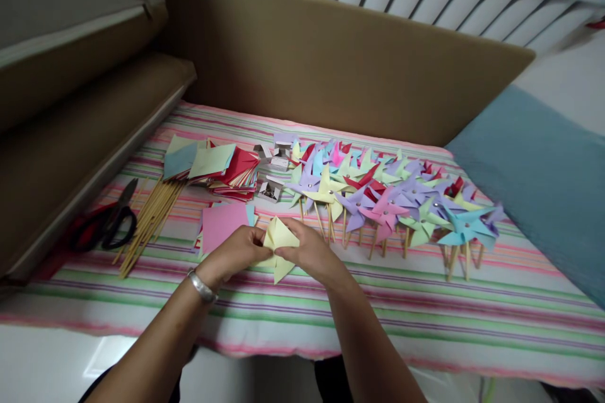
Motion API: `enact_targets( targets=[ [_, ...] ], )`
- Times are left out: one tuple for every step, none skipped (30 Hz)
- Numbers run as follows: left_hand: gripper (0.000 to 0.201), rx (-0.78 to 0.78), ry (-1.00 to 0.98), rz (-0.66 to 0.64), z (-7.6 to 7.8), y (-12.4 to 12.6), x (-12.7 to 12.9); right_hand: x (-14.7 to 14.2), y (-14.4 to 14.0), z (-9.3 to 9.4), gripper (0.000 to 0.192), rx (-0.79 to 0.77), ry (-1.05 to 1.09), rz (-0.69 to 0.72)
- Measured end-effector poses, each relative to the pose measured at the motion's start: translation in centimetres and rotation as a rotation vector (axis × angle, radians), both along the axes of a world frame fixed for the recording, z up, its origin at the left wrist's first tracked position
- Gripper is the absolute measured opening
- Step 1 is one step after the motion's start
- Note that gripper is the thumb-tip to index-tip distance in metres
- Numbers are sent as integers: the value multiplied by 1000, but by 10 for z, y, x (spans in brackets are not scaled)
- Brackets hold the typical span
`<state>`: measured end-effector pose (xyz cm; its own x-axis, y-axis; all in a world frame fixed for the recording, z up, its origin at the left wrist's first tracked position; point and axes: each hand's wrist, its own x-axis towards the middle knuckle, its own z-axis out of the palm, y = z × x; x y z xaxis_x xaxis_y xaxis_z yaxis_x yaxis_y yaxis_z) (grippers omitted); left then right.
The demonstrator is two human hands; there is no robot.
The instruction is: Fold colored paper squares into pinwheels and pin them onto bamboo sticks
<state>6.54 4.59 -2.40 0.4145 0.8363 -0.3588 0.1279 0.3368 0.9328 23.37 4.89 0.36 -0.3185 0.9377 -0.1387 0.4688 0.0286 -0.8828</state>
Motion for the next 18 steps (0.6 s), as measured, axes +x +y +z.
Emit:
enact_targets(
  targets=[
    [9,1,2,1,-1,0,0,0,0,0,49,2,3,9],
    [9,2,4,9,-1,0,0,0,0,1,48,2,13,13],
    [9,1,2,29,0,0,0,0,0,0,47,-1,29,11],
    [11,-4,-12,62,2,0,0,-1,1,-1,45,-10,50,0],
    [13,-14,-40,103,5,1,-1,-1,2,-2,44,-24,78,-24],
    [17,-28,-79,155,8,1,-2,-1,3,-4,44,-39,115,-63],
    [22,-41,-124,211,12,0,-3,-2,5,-6,43,-59,165,-112],
    [27,-51,-173,265,15,0,-4,-2,7,-8,44,-83,226,-166],
    [31,-62,-219,304,18,0,-5,-2,8,-10,45,-102,292,-221],
    [32,-73,-258,324,20,-1,-5,-3,9,-12,46,-113,359,-272],
    [32,-84,-291,331,21,-2,-4,-3,10,-14,47,-115,423,-312],
    [30,-94,-320,333,21,-3,-3,-5,10,-16,47,-110,478,-341],
    [29,-101,-347,330,20,-4,0,-6,10,-17,46,-102,523,-362],
    [27,-107,-369,335,18,-4,3,-9,9,-18,46,-95,560,-378],
    [26,-110,-390,350,16,-5,6,-11,8,-18,45,-95,595,-392],
    [25,-111,-409,375,14,-5,10,-15,7,-18,43,-101,629,-402],
    [25,-117,-424,402,13,-5,14,-18,6,-17,42,-108,662,-413],
    [24,-124,-435,430,12,-5,17,-21,4,-16,42,-113,694,-426]
  ],
)
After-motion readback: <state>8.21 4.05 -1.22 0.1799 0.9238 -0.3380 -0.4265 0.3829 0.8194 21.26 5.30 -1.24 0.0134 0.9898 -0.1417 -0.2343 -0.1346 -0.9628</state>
